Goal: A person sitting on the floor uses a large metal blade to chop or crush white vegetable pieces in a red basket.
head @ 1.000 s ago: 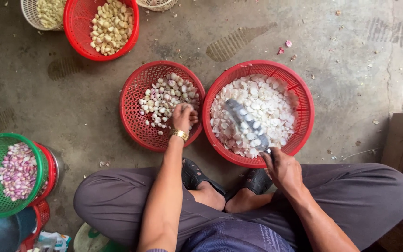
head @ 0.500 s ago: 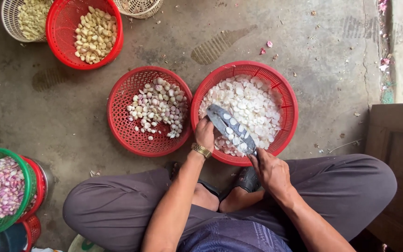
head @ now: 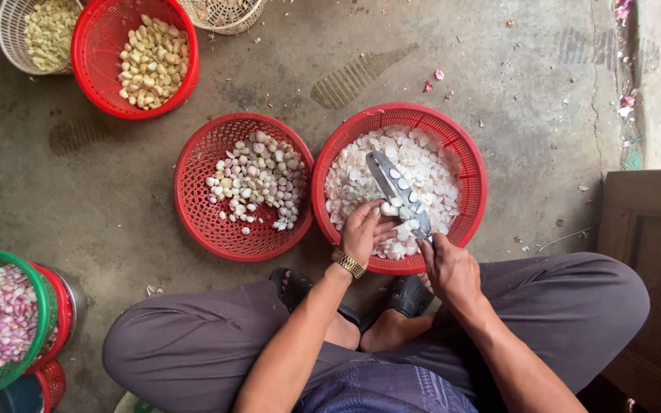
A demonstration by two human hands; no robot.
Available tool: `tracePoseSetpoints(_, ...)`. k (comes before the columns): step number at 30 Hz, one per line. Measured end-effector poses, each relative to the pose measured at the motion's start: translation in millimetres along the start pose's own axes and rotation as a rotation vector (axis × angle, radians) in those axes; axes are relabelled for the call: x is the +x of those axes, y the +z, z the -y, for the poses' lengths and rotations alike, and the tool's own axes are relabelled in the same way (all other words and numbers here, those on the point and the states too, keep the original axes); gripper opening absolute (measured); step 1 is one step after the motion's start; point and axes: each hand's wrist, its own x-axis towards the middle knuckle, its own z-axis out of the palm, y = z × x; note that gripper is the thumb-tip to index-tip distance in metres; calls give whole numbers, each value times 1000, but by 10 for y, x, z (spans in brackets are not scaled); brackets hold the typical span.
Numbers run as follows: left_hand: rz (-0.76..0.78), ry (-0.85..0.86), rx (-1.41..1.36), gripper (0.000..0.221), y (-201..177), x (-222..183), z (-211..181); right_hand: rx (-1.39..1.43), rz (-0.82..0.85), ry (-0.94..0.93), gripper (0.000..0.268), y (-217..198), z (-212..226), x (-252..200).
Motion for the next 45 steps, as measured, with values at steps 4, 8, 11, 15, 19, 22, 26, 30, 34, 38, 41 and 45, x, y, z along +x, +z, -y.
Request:
tracePoseSetpoints(4,-176,61,41,23,-79,202,-82,9,36,-39,42,-10,34,-175)
tracePoseSetpoints(8,-107,76,30,26,-102,150,16,-2,22,-62,39,1,60,-113)
tracePoseSetpoints(11,-52,-56,-90,21,80,-23,-201,-8,5,-7,42,-66,30,-57)
tracePoseSetpoints(15,-247,16,114,56,86,-62,-542,-36,29,-84,37,67,-12,-259)
tracePoseSetpoints(19,-226,-51,203,58,159,-221,-410,-48,16,-45,37,1,5,-78)
tracePoseSetpoints(22,-63,-68,-41,51,108,-51,-239,-22,28,44,44,-2,-39,-64)
tracePoseSetpoints(26,-87,21,-145,26,-62,144,-355,-31,-10,-118,37,9,3,-208)
tracePoseSetpoints(30,-136,23,118,45,154,-228,-710,-53,-52,-139,35,58,-46,-186)
tracePoseSetpoints(34,-160,3,156,49,255,-333,-669,-58,-53,-136,36,43,-32,-143)
tracePoseSetpoints(38,-53,-74,-13,31,308,-333,-551,-36,-20,-36,38,12,-32,-54)
tracePoseSetpoints(41,-56,-77,-220,30,231,-290,-724,-39,-4,-72,38,59,-72,-165)
tracePoseSetpoints(45,37,-147,-376,16,68,-203,-724,-32,-4,-94,39,120,-114,-187)
